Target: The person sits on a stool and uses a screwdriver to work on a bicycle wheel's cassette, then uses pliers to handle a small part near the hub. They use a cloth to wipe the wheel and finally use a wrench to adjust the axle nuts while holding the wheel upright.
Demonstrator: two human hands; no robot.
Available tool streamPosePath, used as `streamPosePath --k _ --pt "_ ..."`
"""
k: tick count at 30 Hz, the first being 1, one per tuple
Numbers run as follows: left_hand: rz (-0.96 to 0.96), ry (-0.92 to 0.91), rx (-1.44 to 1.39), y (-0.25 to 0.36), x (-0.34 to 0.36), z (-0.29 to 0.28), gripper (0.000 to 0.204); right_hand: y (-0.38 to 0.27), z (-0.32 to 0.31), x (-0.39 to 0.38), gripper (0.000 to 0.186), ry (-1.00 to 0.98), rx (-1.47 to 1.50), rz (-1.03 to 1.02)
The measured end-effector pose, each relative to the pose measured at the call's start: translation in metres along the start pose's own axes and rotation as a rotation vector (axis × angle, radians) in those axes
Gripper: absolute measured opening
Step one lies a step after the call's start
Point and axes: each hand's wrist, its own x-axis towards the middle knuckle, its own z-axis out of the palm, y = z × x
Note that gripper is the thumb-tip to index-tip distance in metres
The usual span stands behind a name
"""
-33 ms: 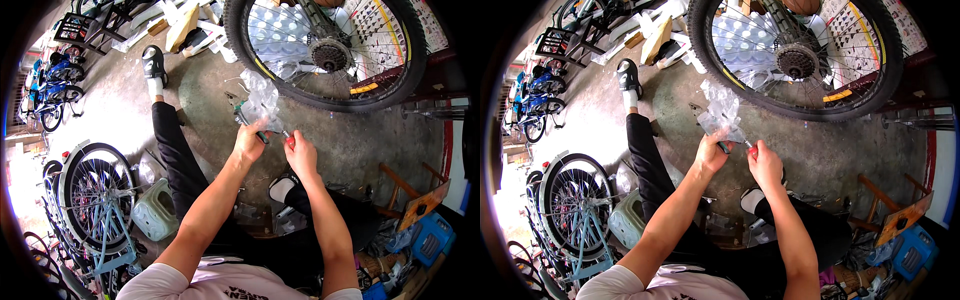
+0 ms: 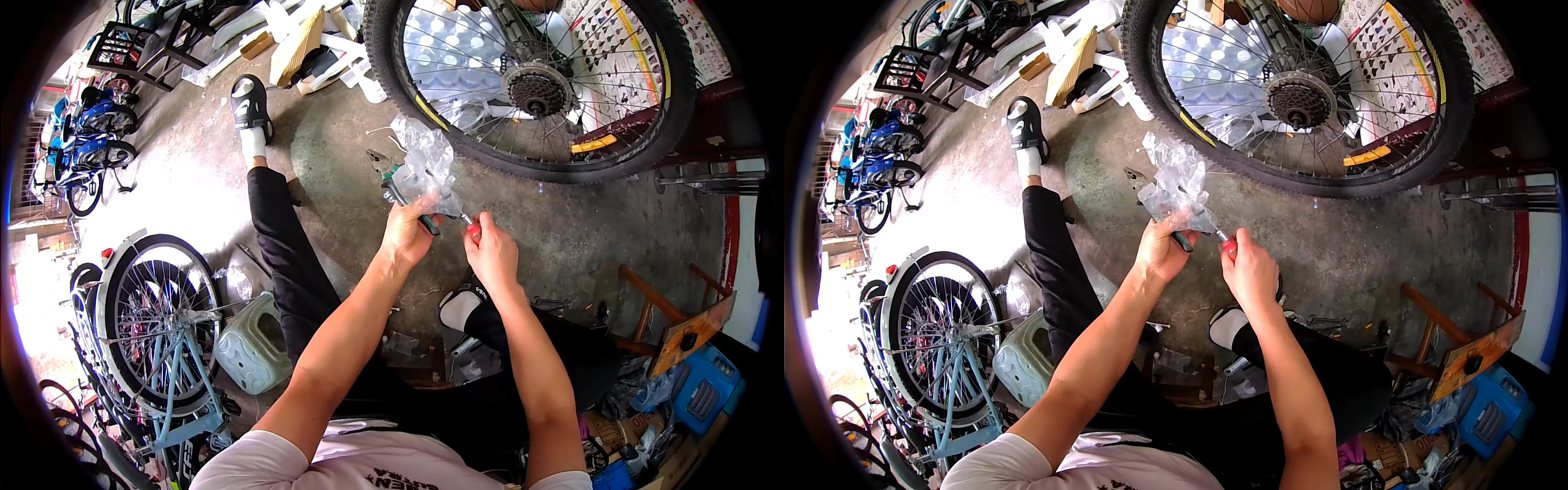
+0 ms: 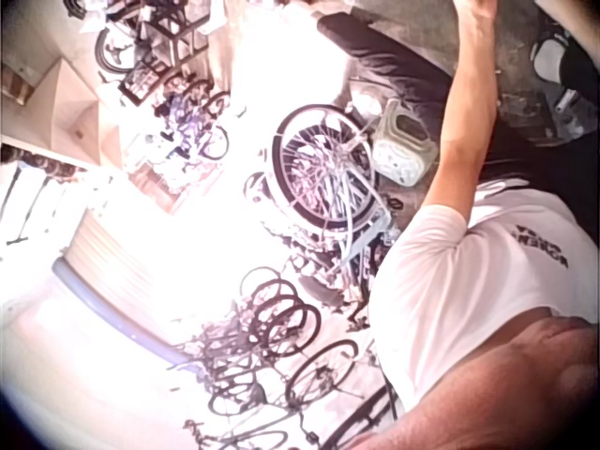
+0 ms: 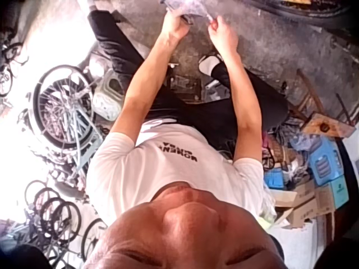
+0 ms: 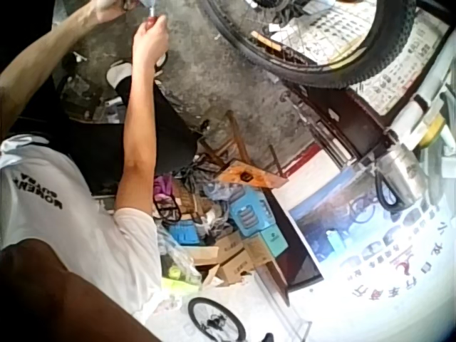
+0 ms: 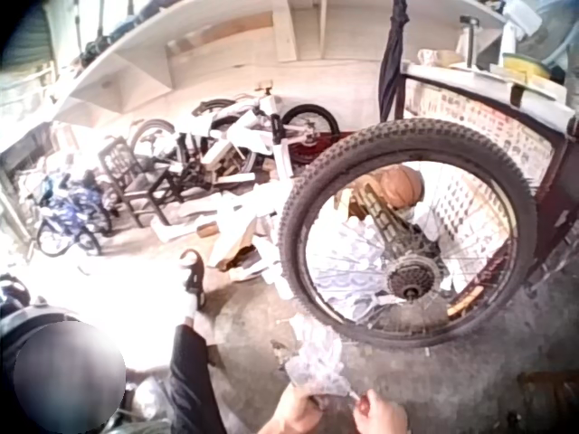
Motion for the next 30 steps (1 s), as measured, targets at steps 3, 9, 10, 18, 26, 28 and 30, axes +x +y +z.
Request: streamPosePath --k 3,9,10,18,26,28,30 --pt "0.024 0.011 0.022 -0.003 0.000 0.002 0.035 -0.003 -0.007 -0.004 0.028 0.028 -0.102 -0.087" --pt "0.099 0.082 0.081 -0.001 0.006 -0.002 0.034 -0.008 -0.013 -0.014 0.026 0.068 -0.147 -0.314" --pt "0.108 0.091 0.148 0.001 0.006 -0.002 0.034 -0.008 -0.011 -0.016 0.024 0.072 -0.127 -0.322" --pt "0.038 0.226 0.120 0.024 0.020 0.002 0.027 -0.015 -0.015 -0.033 0.025 -0.018 0.082 -0.176" --pt "0.159 0.339 0.326 0.056 0.030 0.001 0.021 0.003 -0.009 -0.044 0.026 0.022 0.181 -0.130" --pt "0.207 0.421 0.491 0.054 0.023 0.012 0.022 0.000 -0.005 -0.041 0.026 0.033 0.291 -0.145" --pt "0.230 0.430 0.582 0.041 0.018 0.019 0.022 -0.006 -0.005 -0.037 0.027 0.037 0.331 -0.164"
